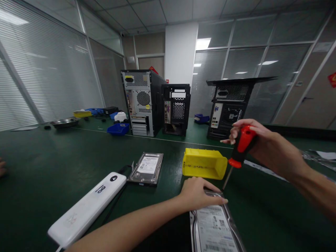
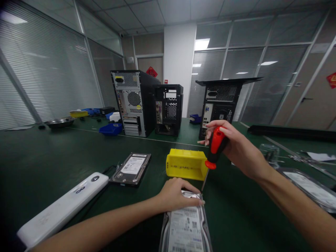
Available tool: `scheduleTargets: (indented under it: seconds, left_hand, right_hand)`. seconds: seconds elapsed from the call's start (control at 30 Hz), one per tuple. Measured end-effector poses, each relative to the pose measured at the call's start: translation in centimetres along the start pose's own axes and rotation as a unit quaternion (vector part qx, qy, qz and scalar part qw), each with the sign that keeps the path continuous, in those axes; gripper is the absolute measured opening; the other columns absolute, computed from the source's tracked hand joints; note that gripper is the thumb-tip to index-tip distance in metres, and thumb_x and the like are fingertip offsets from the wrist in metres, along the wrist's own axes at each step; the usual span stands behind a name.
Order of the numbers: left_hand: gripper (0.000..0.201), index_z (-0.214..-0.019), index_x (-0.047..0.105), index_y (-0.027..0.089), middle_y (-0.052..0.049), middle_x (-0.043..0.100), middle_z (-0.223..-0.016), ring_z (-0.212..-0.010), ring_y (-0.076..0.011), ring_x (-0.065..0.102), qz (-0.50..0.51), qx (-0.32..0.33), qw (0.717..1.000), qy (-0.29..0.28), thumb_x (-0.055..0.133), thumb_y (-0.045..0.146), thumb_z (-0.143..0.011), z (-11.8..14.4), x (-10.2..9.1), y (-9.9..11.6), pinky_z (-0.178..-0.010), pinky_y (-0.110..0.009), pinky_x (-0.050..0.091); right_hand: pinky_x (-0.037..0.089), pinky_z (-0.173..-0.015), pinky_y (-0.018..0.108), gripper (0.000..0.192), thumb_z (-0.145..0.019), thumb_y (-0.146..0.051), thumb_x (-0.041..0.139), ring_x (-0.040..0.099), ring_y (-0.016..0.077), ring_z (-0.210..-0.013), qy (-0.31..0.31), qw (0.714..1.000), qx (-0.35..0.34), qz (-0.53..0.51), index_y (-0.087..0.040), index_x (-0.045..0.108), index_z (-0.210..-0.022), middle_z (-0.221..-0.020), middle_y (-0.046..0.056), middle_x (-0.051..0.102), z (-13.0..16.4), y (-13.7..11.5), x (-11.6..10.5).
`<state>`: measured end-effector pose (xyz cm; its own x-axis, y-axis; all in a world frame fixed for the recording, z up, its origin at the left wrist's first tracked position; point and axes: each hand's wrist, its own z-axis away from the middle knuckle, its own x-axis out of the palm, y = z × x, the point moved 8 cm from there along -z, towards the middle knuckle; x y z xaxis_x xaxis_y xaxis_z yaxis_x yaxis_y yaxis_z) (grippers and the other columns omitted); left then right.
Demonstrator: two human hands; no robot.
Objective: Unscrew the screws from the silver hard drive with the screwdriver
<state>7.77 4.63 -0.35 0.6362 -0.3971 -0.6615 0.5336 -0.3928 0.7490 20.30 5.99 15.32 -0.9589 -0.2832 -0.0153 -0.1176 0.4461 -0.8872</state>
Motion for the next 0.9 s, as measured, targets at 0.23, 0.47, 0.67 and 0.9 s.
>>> scheduleTargets:
  seconds: [0.23, 0.47, 0.67, 0.9]
  left_hand:
    - [0.059, -0.105, 0.071, 0.028, -0.001, 0.070, -0.110, -0.102, -0.0236, 0.063, -0.006, 0.001, 1.000, -0.006, 0.060, 0.072, -0.068, -0.1, 0.0, 0.0, -0.089, -0.035, 0.045]
    - [0.054, -0.105, 0.071, 0.028, 0.000, 0.070, -0.109, -0.100, -0.0219, 0.064, -0.007, 0.004, 1.000, 0.004, 0.060, 0.069, -0.070, -0.2, 0.1, -0.2, -0.086, -0.031, 0.046]
    - [0.058, -0.103, 0.072, 0.029, -0.001, 0.071, -0.107, -0.101, -0.0240, 0.064, -0.013, -0.010, 1.000, 0.009, 0.061, 0.073, -0.066, -0.3, 0.1, -0.4, -0.087, -0.033, 0.047]
    - [0.058, -0.103, 0.072, 0.027, -0.002, 0.071, -0.107, -0.099, -0.0231, 0.065, -0.006, -0.005, 1.000, 0.010, 0.061, 0.071, -0.067, -0.3, 0.2, -0.3, -0.086, -0.032, 0.048]
  right_hand:
    - [0.058, -0.074, 0.026, 0.020, -0.077, -0.040, 0.067, 0.065, 0.0145, -0.076, 0.011, 0.999, 0.028, 0.045, -0.025, 0.063, -0.090, -0.090, 0.002, 0.064, -0.1, 1.1, -1.5]
    - [0.056, -0.063, 0.027, 0.014, -0.086, -0.038, 0.054, 0.056, 0.0129, -0.061, -0.015, 0.999, 0.022, -0.031, -0.025, 0.057, -0.085, -0.069, -0.001, 0.056, 0.5, 0.6, 0.0]
    - [0.056, -0.069, 0.025, 0.024, -0.087, -0.041, 0.050, 0.062, 0.0147, -0.071, 0.000, 0.999, 0.038, -0.020, -0.023, 0.064, -0.093, -0.084, 0.004, 0.060, 0.9, 0.5, -0.5]
    - [0.055, -0.065, 0.023, 0.014, -0.084, -0.038, 0.058, 0.062, 0.0131, -0.066, 0.045, 0.998, 0.037, -0.015, -0.024, 0.059, -0.083, -0.076, -0.001, 0.062, 0.8, 1.4, -0.9]
